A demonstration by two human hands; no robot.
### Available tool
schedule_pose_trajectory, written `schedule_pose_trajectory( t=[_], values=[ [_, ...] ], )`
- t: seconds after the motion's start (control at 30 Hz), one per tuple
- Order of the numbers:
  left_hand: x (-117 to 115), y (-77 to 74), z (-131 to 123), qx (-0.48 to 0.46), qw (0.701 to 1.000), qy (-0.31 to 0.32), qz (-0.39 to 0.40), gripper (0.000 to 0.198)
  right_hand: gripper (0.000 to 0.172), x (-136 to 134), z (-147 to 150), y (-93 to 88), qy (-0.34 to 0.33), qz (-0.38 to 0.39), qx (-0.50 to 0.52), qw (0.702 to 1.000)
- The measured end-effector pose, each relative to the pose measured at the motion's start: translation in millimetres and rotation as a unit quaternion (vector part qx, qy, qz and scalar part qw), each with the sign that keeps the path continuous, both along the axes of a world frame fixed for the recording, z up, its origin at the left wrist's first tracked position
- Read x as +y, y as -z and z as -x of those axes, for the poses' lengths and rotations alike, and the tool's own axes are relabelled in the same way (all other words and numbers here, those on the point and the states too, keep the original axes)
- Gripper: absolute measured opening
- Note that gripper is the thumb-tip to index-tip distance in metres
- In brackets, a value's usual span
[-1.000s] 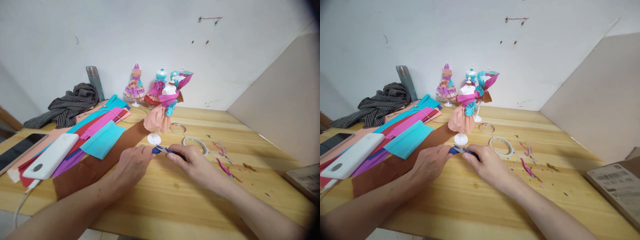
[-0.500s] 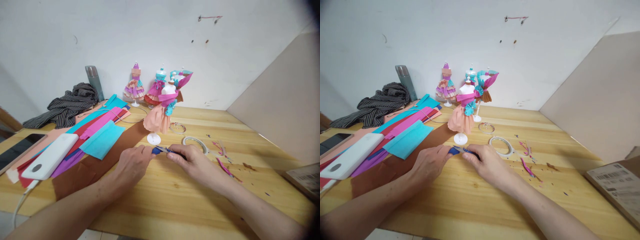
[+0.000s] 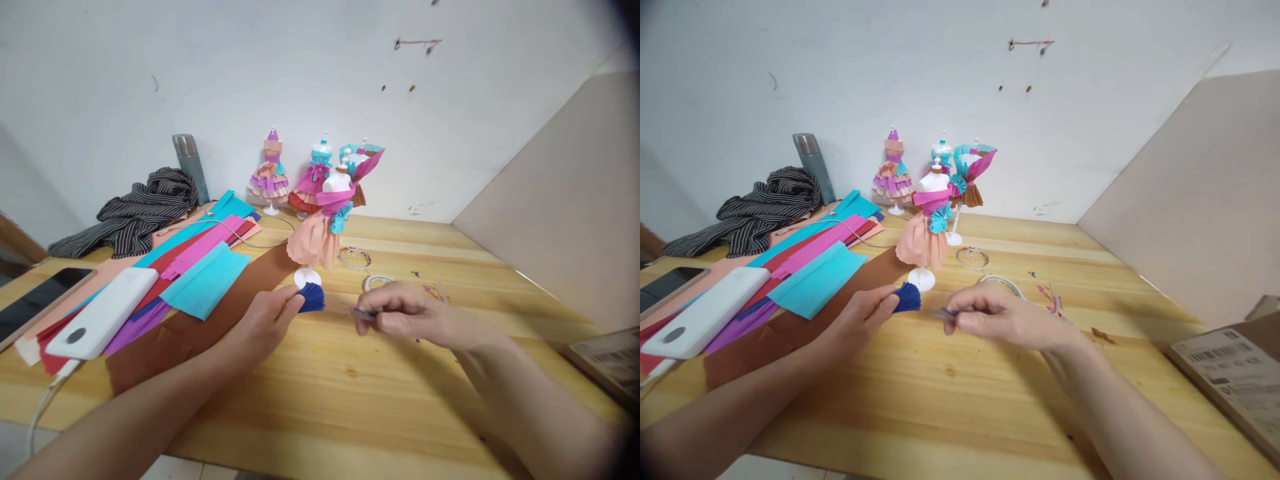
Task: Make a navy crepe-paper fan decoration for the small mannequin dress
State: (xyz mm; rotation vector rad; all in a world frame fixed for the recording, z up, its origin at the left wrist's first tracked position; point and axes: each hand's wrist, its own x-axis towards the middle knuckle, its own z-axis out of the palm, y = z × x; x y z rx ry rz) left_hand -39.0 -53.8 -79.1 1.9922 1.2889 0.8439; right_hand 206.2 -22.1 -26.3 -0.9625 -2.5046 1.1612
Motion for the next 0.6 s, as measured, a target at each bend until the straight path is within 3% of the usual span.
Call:
schedule_pose_trajectory(
  t=[0.13, 0.27, 0.37, 0.6],
  values=[
    [1.8, -1.3, -1.1, -0.165, 0.978, 0.036, 0.118, 0.043, 0.045, 4.4, -6.8, 0.9, -0.046, -0.004, -0.092, 0.995],
    [0.4, -2.8, -3.8, -0.203, 0.96, 0.05, 0.185, 0.053, 0.039, 2.0, -5.7, 1.9, -0.055, -0.001, -0.123, 0.991],
    [-0.6, -0.1, -4.5, -0.202, 0.961, 0.059, 0.18, 0.054, 0.042, 2.1, -4.8, 2.8, -0.016, -0.03, -0.087, 0.996],
    [-4.2, 1.4, -1.2, -0.122, 0.989, 0.049, 0.069, 0.041, 0.05, 3.2, 7.5, 12.9, 0.077, -0.043, 0.051, 0.995]
  ],
)
